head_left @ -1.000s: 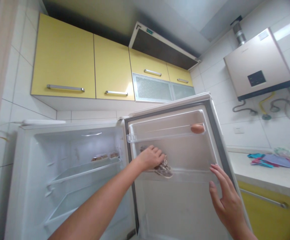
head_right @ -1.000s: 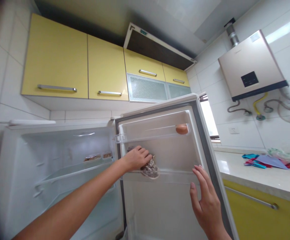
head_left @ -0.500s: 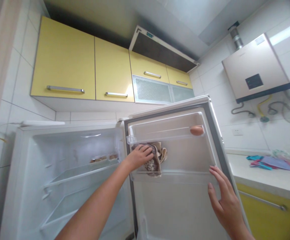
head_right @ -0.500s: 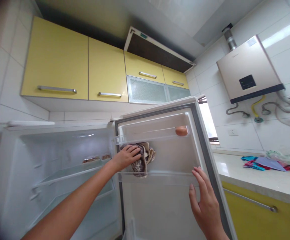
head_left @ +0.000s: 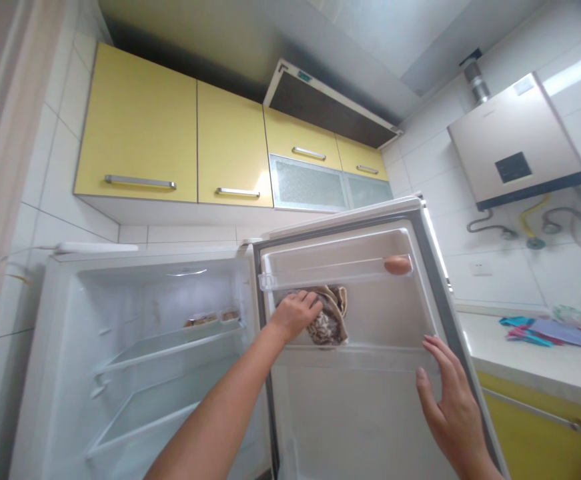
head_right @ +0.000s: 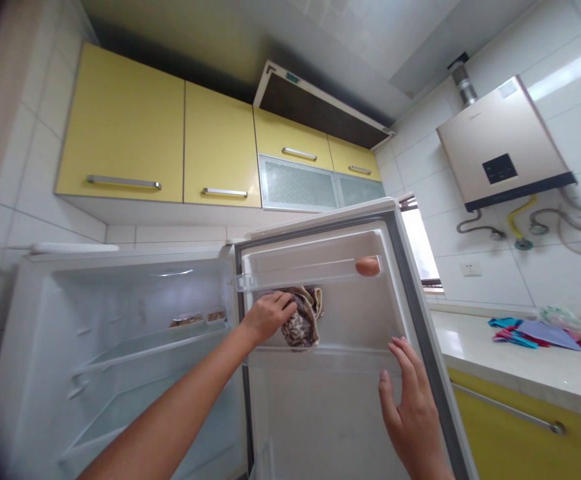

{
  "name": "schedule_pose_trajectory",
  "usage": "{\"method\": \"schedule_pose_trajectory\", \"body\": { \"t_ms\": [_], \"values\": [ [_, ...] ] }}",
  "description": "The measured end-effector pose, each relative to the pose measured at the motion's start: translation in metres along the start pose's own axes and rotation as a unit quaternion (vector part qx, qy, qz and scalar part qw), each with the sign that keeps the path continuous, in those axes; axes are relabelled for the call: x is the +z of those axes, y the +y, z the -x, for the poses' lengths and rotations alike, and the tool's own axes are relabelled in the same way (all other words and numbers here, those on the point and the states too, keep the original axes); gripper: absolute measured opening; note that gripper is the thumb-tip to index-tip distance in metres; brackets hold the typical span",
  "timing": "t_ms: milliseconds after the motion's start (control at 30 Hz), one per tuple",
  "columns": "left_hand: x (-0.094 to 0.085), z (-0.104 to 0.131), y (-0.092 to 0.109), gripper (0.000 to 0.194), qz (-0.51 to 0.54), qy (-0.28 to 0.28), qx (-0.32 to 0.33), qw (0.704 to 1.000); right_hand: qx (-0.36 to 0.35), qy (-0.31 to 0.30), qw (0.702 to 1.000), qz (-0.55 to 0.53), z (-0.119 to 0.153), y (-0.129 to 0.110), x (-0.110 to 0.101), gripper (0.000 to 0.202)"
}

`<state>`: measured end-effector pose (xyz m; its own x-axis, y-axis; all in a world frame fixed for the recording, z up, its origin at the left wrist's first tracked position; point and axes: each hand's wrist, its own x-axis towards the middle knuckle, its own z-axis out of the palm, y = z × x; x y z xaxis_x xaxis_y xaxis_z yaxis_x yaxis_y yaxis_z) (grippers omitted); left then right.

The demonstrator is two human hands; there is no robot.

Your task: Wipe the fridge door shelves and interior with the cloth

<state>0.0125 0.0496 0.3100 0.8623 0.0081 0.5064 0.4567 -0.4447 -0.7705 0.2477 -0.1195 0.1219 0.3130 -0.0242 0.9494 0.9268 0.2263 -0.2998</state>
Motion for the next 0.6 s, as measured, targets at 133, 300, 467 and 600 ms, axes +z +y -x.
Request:
{"method": "schedule_pose_trajectory", "body": {
  "t_ms": [133, 300, 467, 600],
  "values": [
    [-0.009, -0.036, 0.032, 0.025, 0.020, 0.031, 0.010, 0.999, -0.001, 0.005, 1.000, 0.002, 0.000, -0.001, 0.002, 0.046],
    [-0.031, -0.087, 0.089, 0.030, 0.103, 0.092, 0.005, 0.990, -0.005, -0.001, 1.000, 0.015, 0.005, 0.004, 0.003, 0.048],
    [-0.036, -0.107, 0.117, 0.032, 0.307, 0.019, -0.072, 0.949, -0.020, -0.012, 0.999, 0.024, 0.008, 0.015, 0.004, 0.050],
    [-0.029, -0.089, 0.109, 0.034, 0.574, 0.059, -0.206, 0.791, -0.021, -0.017, 1.000, 0.015, 0.004, 0.019, 0.005, 0.052]
  ]
}}
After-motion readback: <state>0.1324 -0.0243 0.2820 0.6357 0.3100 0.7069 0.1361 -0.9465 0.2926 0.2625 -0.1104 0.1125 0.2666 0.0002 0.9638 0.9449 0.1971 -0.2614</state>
